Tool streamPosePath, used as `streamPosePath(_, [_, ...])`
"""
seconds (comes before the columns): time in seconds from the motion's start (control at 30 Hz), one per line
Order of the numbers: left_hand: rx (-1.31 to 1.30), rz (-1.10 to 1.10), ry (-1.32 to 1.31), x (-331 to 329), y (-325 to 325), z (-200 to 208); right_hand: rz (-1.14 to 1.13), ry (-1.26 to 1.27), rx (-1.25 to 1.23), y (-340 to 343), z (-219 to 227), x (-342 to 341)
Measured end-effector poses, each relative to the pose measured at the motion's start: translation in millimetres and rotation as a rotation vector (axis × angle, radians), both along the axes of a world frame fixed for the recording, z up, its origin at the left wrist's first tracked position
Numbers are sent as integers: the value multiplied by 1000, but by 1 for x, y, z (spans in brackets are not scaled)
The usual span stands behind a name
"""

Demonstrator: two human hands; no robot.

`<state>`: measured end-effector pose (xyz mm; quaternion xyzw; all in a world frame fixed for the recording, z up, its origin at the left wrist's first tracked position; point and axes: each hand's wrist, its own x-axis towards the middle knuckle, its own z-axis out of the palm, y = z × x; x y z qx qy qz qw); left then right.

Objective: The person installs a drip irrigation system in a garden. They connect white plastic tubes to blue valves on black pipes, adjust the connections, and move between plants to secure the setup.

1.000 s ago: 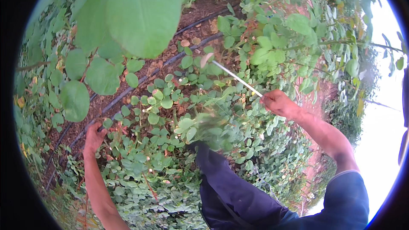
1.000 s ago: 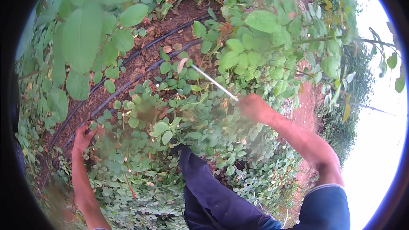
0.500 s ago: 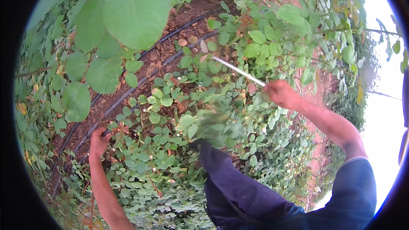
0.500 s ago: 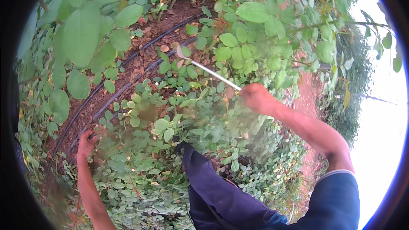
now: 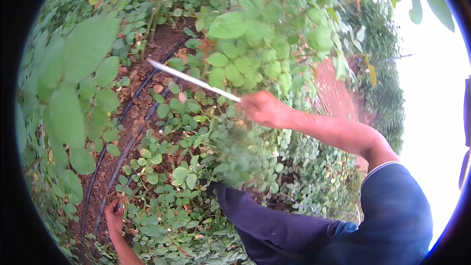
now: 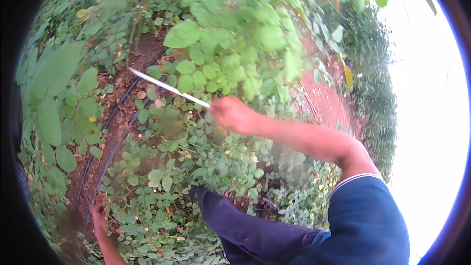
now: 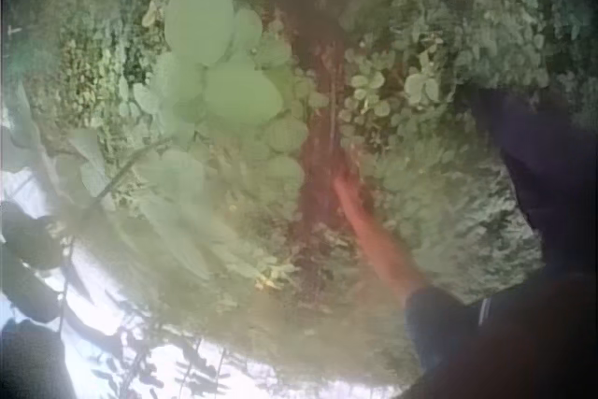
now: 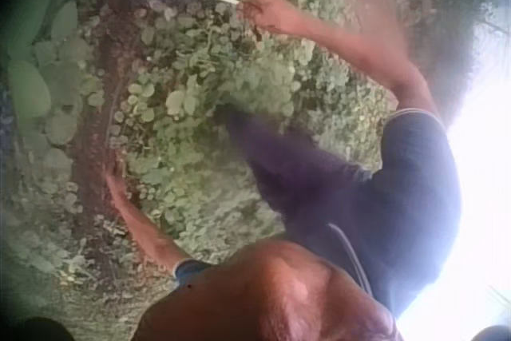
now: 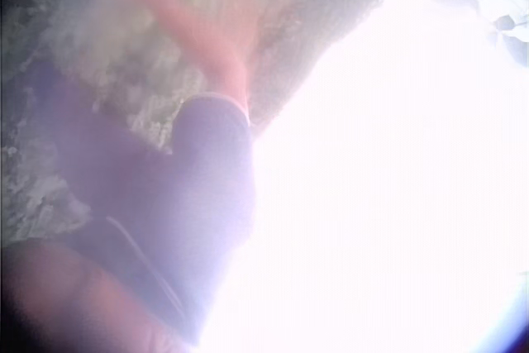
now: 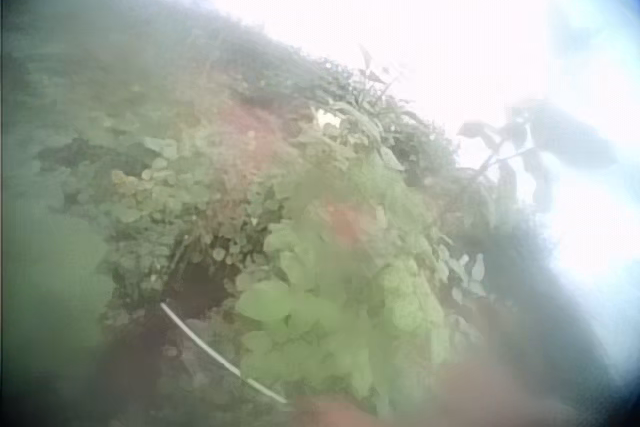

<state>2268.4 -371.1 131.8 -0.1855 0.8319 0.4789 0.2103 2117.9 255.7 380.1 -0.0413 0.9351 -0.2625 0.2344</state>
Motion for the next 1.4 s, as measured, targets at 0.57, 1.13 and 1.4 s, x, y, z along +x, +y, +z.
streamPosePath(0.57, [56, -125, -77, -3, -30, -11, 98, 48, 118, 32, -19, 16])
streamPosePath(1.13, [-182, 102, -10, 19, 1, 35, 65, 496, -72, 62, -29, 45])
streamPosePath(1.4, [-310, 169, -40, 15, 38, 62, -208, 432, -521, 54, -71, 121])
